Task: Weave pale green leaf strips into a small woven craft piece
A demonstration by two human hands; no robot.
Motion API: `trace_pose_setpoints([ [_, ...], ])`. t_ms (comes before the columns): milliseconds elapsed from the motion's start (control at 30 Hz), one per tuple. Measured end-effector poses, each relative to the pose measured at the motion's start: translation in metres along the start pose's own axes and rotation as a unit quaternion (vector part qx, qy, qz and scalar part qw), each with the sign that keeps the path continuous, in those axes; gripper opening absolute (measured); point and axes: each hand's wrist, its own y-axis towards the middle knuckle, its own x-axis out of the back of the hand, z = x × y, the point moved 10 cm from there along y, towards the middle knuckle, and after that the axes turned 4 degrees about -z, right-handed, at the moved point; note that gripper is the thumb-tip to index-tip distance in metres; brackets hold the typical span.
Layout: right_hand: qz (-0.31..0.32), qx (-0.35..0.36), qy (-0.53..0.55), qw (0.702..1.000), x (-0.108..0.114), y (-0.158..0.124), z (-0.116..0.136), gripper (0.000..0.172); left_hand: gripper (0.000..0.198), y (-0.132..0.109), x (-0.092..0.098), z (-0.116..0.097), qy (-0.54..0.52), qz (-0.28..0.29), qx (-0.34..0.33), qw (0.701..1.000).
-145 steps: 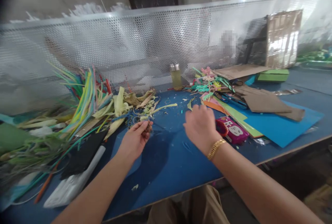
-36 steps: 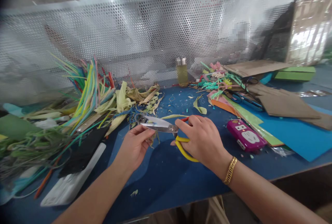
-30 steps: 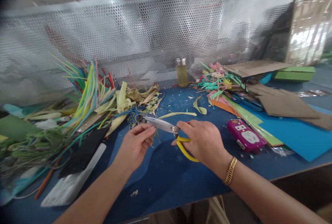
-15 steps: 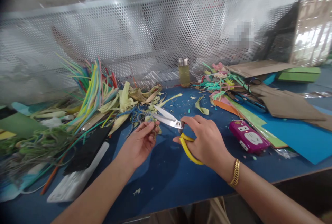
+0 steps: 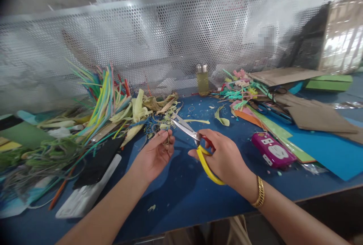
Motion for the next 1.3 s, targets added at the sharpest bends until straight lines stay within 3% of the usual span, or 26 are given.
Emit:
trace_pose_setpoints([
  [133,-0.002,0.000,-0.018,1.000,0.001,0.001,0.000,0.050,0.016,0.002,0.002,0.004,-0.014,-0.003,0.018,1.000],
  [267,0.003,0.032,-0.088,0.996,0.004,0.001,0.007,0.048,0.022,0.001,0.002,-0.003,0.004,-0.002,-0.033,0.999],
  [433,-0.025,0.092,-0.203,0.975,0.012,-0.002,0.023,0.047,0.025,0.000,0.001,-0.009,0.014,-0.008,-0.067,0.998],
  [800,-0.057,0.150,-0.313,0.936,0.016,-0.003,0.044,0.043,0.034,-0.005,0.003,-0.013,0.037,-0.037,-0.089,0.995],
  [1300,-0.069,0.185,-0.328,0.924,0.016,-0.002,0.048,0.036,0.036,-0.005,0.001,-0.011,0.068,-0.016,-0.094,0.993],
])
